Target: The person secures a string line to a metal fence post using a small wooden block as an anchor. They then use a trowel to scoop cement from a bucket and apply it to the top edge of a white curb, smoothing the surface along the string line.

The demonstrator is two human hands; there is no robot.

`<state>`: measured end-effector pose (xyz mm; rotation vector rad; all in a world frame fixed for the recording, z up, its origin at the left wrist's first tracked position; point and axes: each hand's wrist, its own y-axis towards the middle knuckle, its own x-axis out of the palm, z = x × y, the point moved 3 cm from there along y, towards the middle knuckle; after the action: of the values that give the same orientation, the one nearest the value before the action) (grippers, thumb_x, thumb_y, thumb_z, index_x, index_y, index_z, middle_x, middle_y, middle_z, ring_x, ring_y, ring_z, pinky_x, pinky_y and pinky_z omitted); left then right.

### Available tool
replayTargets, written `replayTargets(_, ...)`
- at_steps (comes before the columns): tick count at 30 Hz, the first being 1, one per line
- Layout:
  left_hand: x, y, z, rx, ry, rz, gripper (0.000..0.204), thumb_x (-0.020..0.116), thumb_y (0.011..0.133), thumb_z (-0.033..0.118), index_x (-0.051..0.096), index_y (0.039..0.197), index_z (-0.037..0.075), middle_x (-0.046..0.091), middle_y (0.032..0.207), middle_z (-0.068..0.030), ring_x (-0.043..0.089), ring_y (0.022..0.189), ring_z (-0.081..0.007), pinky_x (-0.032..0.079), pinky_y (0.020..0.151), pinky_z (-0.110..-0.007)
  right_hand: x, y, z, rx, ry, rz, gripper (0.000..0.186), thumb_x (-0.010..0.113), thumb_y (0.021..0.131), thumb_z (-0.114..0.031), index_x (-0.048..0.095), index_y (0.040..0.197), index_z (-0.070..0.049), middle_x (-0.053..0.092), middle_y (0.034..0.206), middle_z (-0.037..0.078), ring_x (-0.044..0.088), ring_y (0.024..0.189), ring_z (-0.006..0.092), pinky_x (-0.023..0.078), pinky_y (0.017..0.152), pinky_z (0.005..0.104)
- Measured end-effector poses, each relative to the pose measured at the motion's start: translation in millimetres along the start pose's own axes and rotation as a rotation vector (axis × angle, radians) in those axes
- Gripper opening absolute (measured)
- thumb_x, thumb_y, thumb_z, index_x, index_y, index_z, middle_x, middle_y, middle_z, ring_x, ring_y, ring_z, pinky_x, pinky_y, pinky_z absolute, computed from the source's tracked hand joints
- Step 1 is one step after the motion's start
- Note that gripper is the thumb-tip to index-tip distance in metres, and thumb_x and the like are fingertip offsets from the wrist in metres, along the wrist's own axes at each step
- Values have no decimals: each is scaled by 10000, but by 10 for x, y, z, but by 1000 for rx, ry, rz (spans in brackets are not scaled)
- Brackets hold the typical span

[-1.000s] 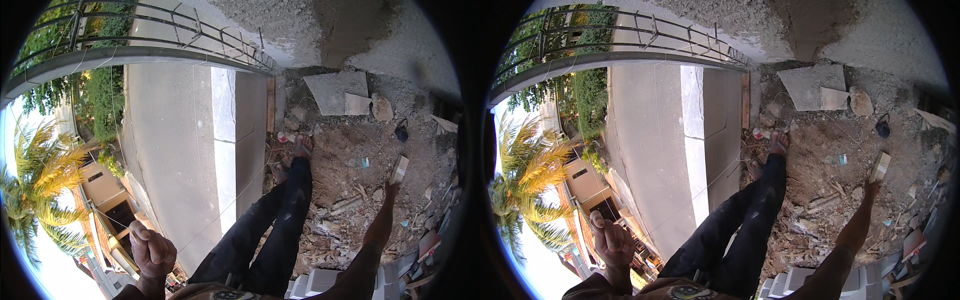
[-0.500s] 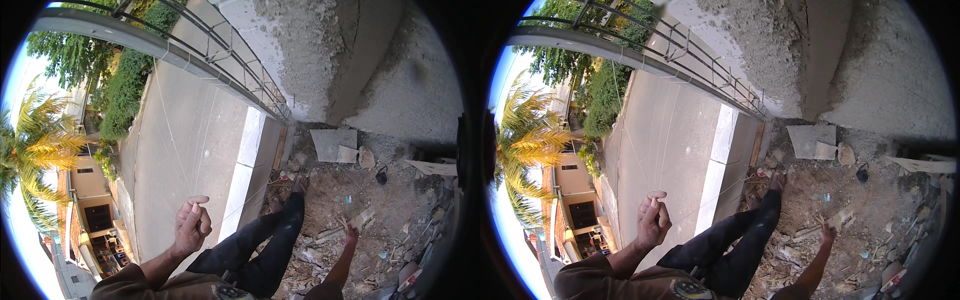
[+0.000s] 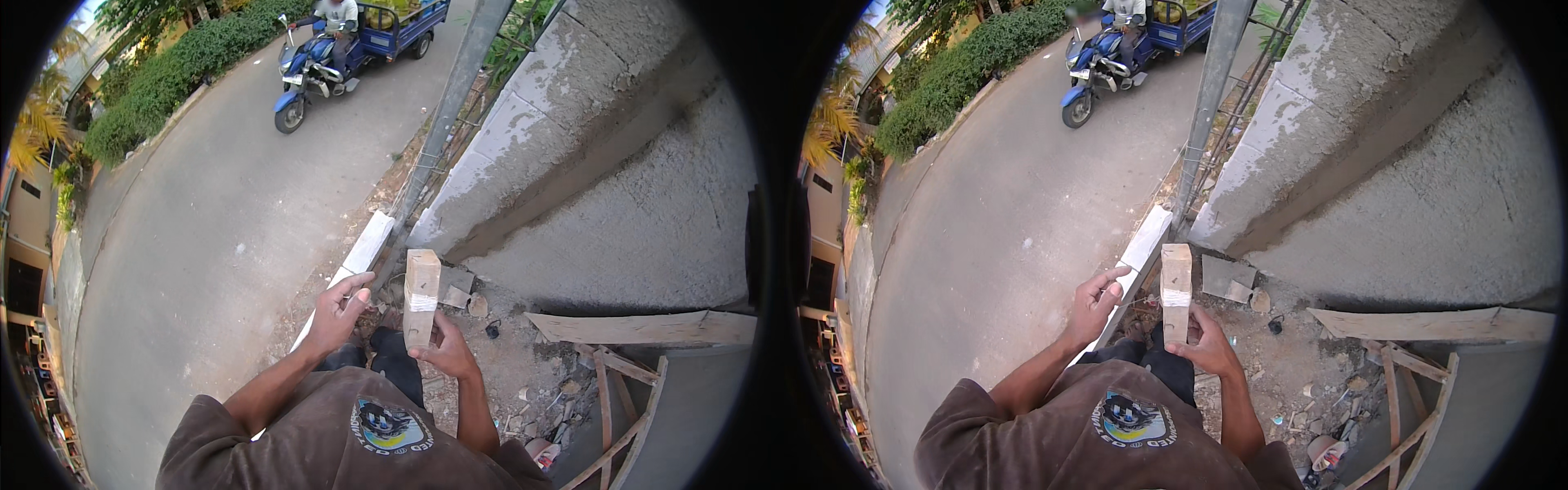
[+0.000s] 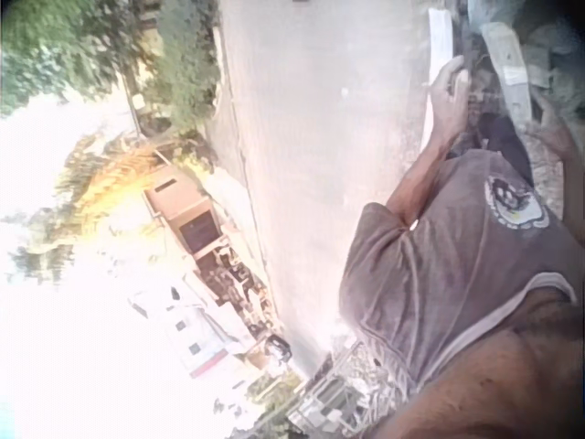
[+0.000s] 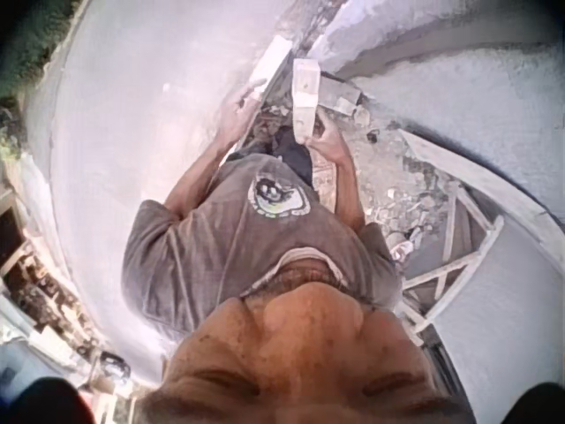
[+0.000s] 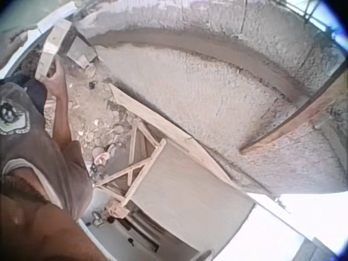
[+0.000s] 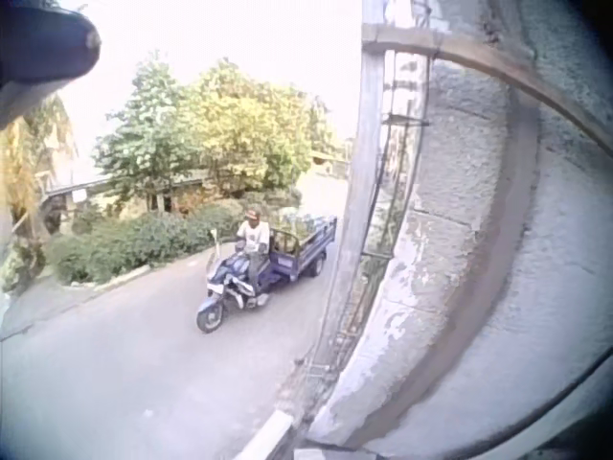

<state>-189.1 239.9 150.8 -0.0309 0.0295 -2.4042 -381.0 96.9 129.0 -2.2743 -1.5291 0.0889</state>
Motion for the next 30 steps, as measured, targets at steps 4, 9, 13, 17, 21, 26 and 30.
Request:
replayTargets(4,-220,-204,35,-15,37,-111,588,800,811,382,631,1196,-30,701,996,-101,650,921,-151,519,800,-303,510,110,-426,-103,-425,-89,847,886,728,-265,448,1397,13,584,1287,184,607,1144,233,488,981,368)
replayTargets(9,-438,-388,74,-59,-20,-83,579,829,775,395,659,1145,-16,718,1049,-162,688,999,-219,530,876,-362,910,160,-621,-167,-737,-201,805,866,749,-279,470,1384,16,583,1284,181,627,1114,252,520,935,390)
replayTargets(13,-641,-476,-69,-65,-21,30,637,808,772,478,664,1146,-17,720,1048,-167,696,978,-232,534,861,-370,913,481,-1213,-372,-970,-218,562,720,843,-120,525,1359,-11,568,1282,188,557,1201,363,426,1052,430)
replayTargets(17,-770,-444,35,-2,4,83,668,768,779,550,679,1137,-7,729,987,-173,709,916,-251,537,822,-369,1446,966,-1661,-900,-1499,-346,387,642,842,-20,599,1226,-5,600,1225,175,555,1192,376,431,1034,448)
replayTargets(21,-759,-342,208,-40,-64,38,667,756,807,525,657,1115,-59,715,1023,-191,672,963,-227,525,854,-382,1132,1539,-1364,-617,-1414,-820,260,637,801,17,637,1060,4,639,1040,185,592,1053,405,472,887,473)
replayTargets(26,-556,-413,-158,31,-316,270,740,661,879,605,630,1191,-65,692,1083,-162,635,1030,-230,504,898,-365,1576,1725,-1393,-692,-1163,-1140,178,577,861,-31,660,1011,16,668,932,203,622,832,429,499,764,447)
replayTargets(30,-519,-651,-144,-55,-494,463,803,626,902,621,561,1313,-66,639,1223,-170,590,1134,-238,472,969,-357,1687,1831,-1280,-707,-1148,-1240,102,606,848,-17,668,921,19,650,814,190,634,737,368,498,694,414)
